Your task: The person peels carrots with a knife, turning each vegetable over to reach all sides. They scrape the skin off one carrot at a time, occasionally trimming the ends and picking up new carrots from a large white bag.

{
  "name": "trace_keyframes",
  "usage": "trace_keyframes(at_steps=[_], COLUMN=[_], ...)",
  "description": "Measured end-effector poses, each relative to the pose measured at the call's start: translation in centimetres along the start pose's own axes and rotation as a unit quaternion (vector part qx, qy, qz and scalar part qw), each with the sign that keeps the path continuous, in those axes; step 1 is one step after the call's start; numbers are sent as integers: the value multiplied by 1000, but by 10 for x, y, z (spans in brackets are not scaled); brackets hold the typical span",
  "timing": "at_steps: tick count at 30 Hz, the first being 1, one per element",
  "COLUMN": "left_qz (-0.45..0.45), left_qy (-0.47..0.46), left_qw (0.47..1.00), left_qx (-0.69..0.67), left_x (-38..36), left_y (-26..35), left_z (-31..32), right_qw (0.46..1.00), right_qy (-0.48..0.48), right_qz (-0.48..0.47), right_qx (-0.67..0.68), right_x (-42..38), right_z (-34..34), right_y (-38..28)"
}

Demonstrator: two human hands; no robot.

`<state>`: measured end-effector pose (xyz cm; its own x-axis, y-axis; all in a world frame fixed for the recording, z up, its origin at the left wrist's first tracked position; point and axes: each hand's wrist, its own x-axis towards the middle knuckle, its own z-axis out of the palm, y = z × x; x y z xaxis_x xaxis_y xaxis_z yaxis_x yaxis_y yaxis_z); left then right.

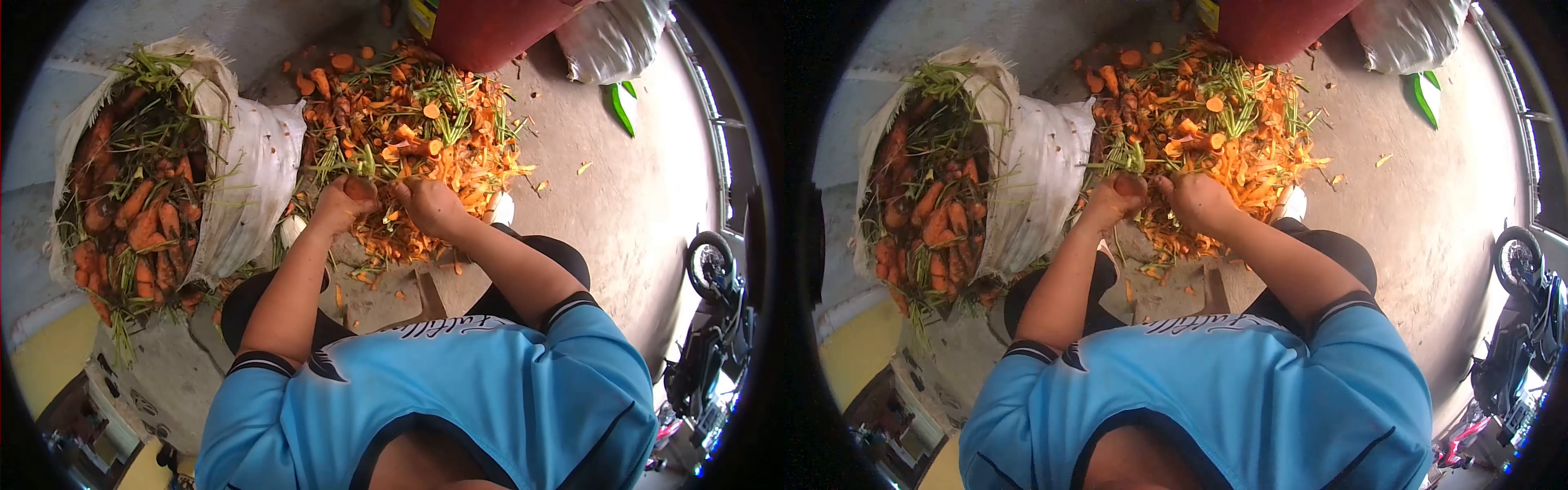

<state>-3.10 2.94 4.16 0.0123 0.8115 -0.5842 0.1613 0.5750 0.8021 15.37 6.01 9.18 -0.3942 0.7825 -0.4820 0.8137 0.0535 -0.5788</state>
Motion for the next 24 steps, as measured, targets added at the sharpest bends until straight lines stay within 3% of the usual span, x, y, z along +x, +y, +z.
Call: trace_keyframes(at_steps=[2, 5, 7, 10, 11, 14, 16, 18, 20, 23, 24], left_qz=[-12, 37, 54, 95, 112, 192, 170, 36, 60, 73, 77], left_qy=[-15, 3, 26, 31, 29, 59, 25, -28, 28, 55, 54], left_qw=[998, 999, 997, 981, 971, 972, 985, 993, 983, 964, 958], left_qx=[-65, 25, 56, 165, 211, 118, 3, -109, -173, -249, -271], left_x=[1, 10, 1, -19, -22, 3, 0, -4, -5, -8, -6], left_y=[-3, -19, -8, 19, 25, -8, 5, 8, 6, 17, 22], left_z=[-2, -3, -1, 20, 26, 26, 5, -10, -8, -15, -18], right_qw=[999, 996, 992, 985, 982, 972, 977, 966, 965, 966, 969], right_qy=[-18, -65, -94, -144, -159, -172, -150, -170, -165, -200, -148], right_qz=[-11, 11, 6, 71, 32, -12, 53, 19, 31, 91, 130], right_qx=[-29, -61, -88, -56, -98, -157, -140, -194, -204, -139, -151], right_x=[-4, -4, 5, 14, 20, 43, 56, 64, 73, 57, 57], right_z=[2, -3, 7, 14, 29, 85, 80, 75, 96, 52, 46], right_y=[0, -5, 4, -1, 19, 69, 72, 89, 115, 85, 86])
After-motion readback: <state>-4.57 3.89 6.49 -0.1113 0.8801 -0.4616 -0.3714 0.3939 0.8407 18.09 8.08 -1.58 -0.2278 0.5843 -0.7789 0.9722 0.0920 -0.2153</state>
